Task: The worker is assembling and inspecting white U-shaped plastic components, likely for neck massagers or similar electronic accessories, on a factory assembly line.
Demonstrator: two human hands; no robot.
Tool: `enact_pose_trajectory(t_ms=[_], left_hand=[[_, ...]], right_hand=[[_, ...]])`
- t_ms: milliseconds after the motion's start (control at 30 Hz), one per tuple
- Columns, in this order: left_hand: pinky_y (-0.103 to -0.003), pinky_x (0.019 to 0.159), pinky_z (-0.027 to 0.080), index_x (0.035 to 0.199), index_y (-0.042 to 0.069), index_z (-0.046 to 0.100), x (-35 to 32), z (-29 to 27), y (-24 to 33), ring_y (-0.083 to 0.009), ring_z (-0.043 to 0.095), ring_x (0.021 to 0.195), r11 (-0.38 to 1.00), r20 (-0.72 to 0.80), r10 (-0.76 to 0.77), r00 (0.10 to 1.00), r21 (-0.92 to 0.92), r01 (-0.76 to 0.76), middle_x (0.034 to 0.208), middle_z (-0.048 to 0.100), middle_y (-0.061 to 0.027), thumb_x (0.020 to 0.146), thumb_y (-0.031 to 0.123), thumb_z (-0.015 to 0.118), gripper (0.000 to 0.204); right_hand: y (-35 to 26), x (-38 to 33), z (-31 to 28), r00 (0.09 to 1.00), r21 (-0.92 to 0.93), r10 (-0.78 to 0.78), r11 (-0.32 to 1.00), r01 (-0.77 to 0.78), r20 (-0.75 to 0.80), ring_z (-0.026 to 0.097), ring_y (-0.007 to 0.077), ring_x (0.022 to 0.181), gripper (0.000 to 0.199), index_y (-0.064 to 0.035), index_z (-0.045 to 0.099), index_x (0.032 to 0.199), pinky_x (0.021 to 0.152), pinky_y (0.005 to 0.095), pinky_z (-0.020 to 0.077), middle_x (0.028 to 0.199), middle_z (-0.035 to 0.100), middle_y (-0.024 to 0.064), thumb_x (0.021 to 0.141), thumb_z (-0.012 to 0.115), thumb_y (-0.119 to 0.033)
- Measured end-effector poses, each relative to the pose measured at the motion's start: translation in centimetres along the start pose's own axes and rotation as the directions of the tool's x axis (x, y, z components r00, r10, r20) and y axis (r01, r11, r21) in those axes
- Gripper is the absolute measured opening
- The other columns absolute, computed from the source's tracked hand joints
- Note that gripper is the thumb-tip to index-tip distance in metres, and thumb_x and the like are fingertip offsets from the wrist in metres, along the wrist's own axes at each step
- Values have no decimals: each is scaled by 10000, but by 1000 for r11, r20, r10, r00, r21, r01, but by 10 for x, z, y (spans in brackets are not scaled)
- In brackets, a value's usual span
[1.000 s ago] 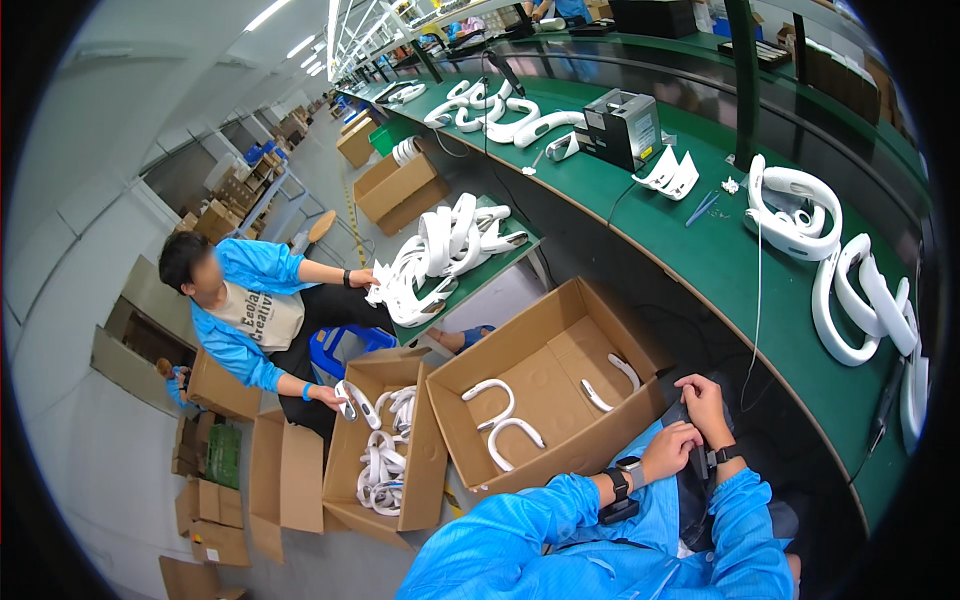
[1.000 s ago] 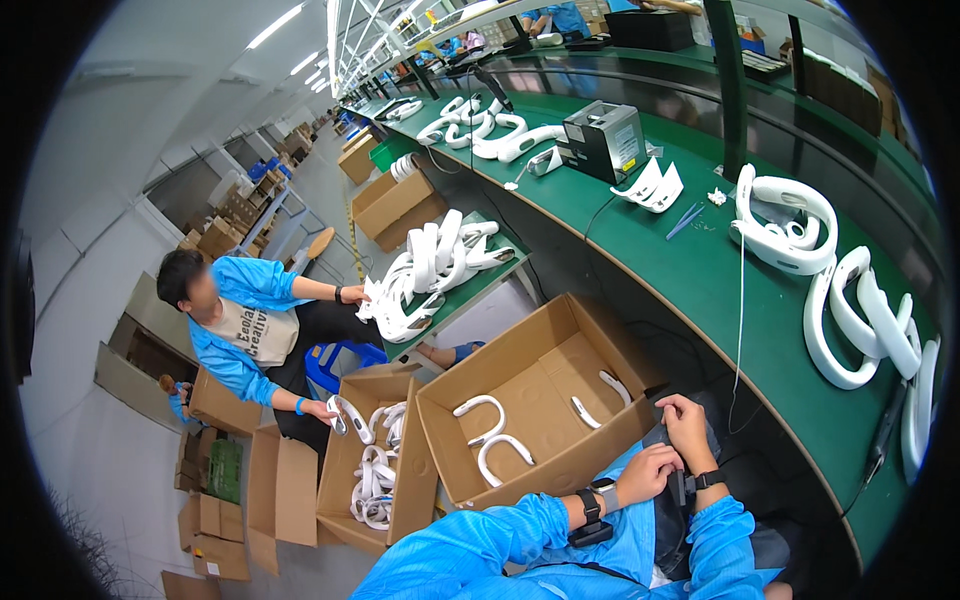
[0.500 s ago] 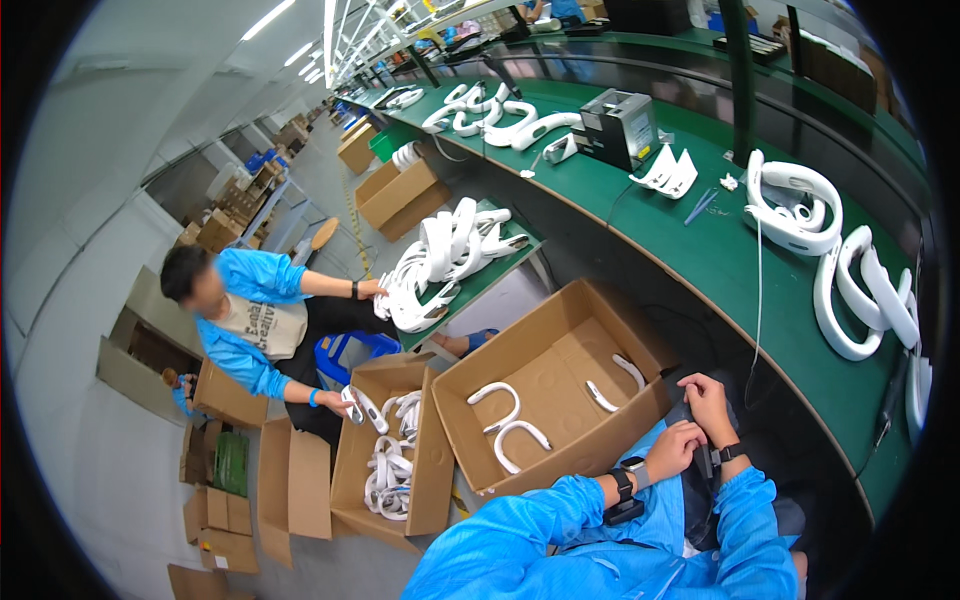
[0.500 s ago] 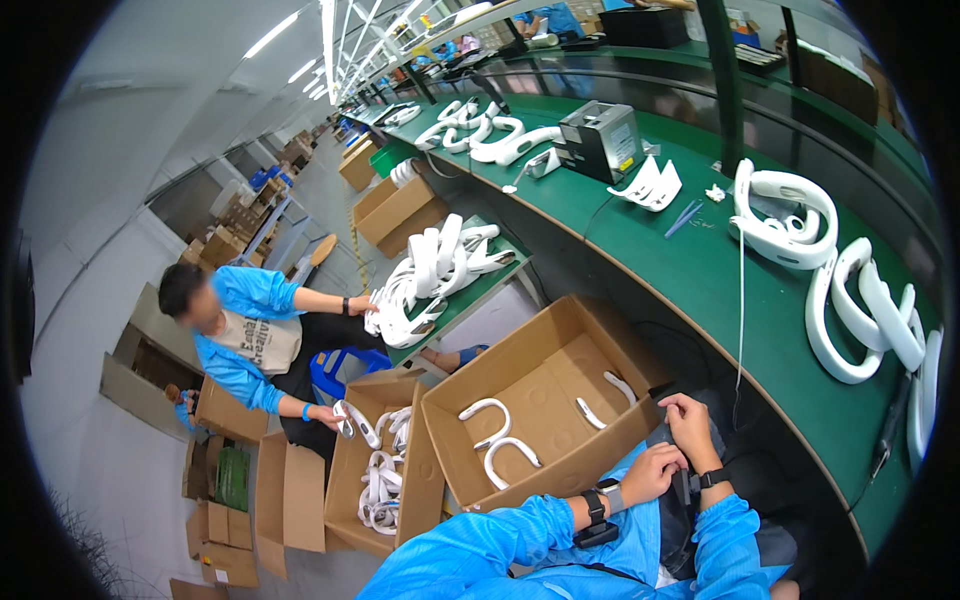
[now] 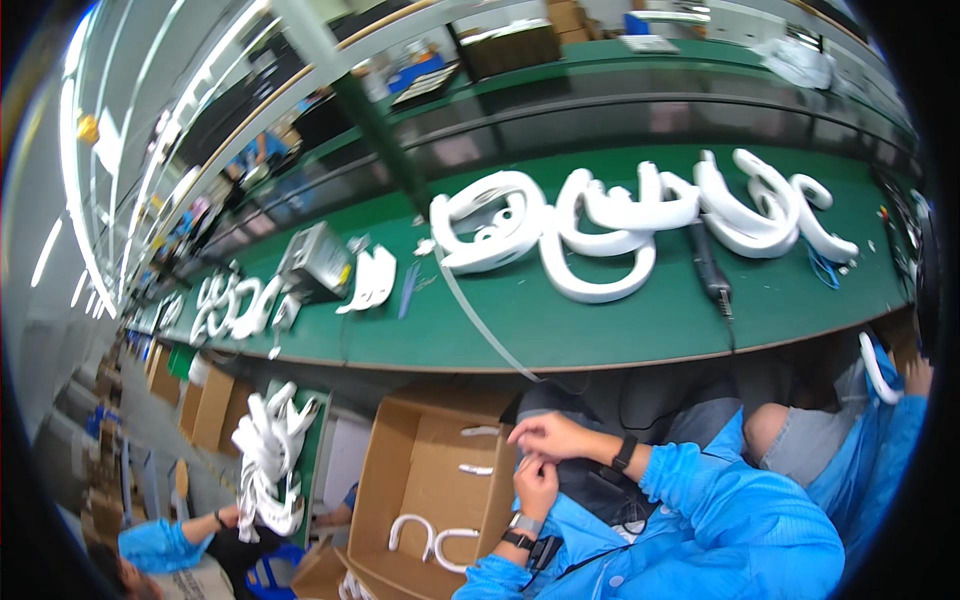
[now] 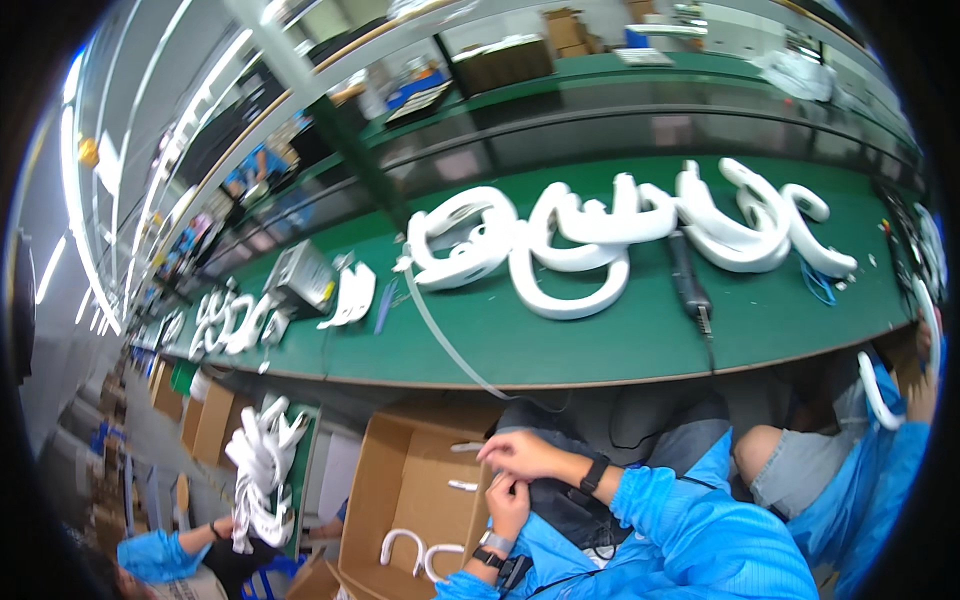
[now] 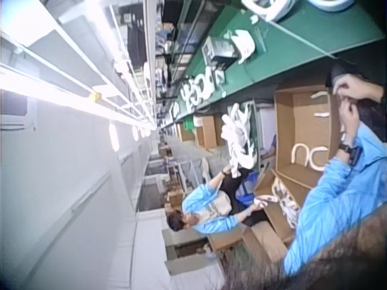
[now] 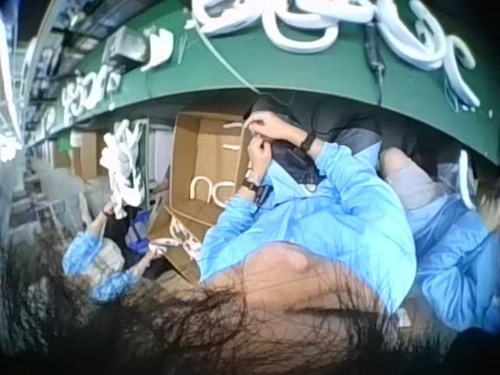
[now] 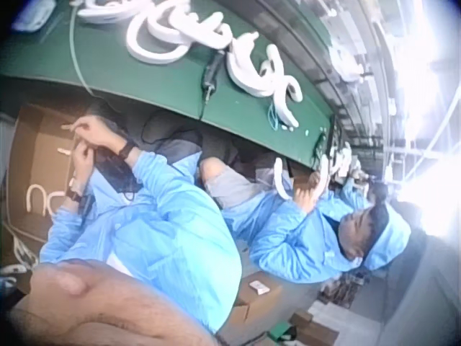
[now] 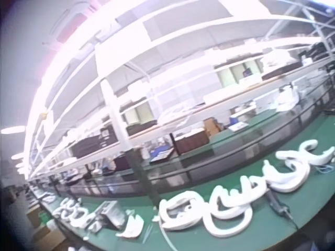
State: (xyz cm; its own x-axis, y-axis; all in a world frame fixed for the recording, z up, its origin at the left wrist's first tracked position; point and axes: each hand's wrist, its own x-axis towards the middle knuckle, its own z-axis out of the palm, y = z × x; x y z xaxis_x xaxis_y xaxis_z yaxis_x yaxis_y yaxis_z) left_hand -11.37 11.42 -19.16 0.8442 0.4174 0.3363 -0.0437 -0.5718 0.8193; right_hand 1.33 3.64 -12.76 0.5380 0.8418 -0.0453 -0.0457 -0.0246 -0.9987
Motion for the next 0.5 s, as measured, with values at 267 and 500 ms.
enact_pose_trajectory(t_ms=[267, 500], left_hand=[[-347, 667, 493, 736, 13, 677, 9, -2, 15, -277, 639, 720, 997, 13, -59, 998, -52, 59, 750, 673, -127, 785, -42, 548, 149], [-342, 677, 495, 738, 14, 683, 10, 0, 19, -273, 642, 727, 997, 36, -73, 997, -33, 74, 754, 677, -124, 791, -28, 546, 153]], right_hand=[[-196, -51, -146, 598, -837, -763, 477, 268, -244, 624, 286, 941, 253, -71, 683, 1021, 846, 391, 503, 928, 662, 111, 773, 631, -75], [-197, -25, -261, 762, -957, -583, 228, -179, -282, 529, 317, 1065, 442, -65, 622, 1158, 981, 418, 390, 1052, 610, 117, 740, 740, -145]])
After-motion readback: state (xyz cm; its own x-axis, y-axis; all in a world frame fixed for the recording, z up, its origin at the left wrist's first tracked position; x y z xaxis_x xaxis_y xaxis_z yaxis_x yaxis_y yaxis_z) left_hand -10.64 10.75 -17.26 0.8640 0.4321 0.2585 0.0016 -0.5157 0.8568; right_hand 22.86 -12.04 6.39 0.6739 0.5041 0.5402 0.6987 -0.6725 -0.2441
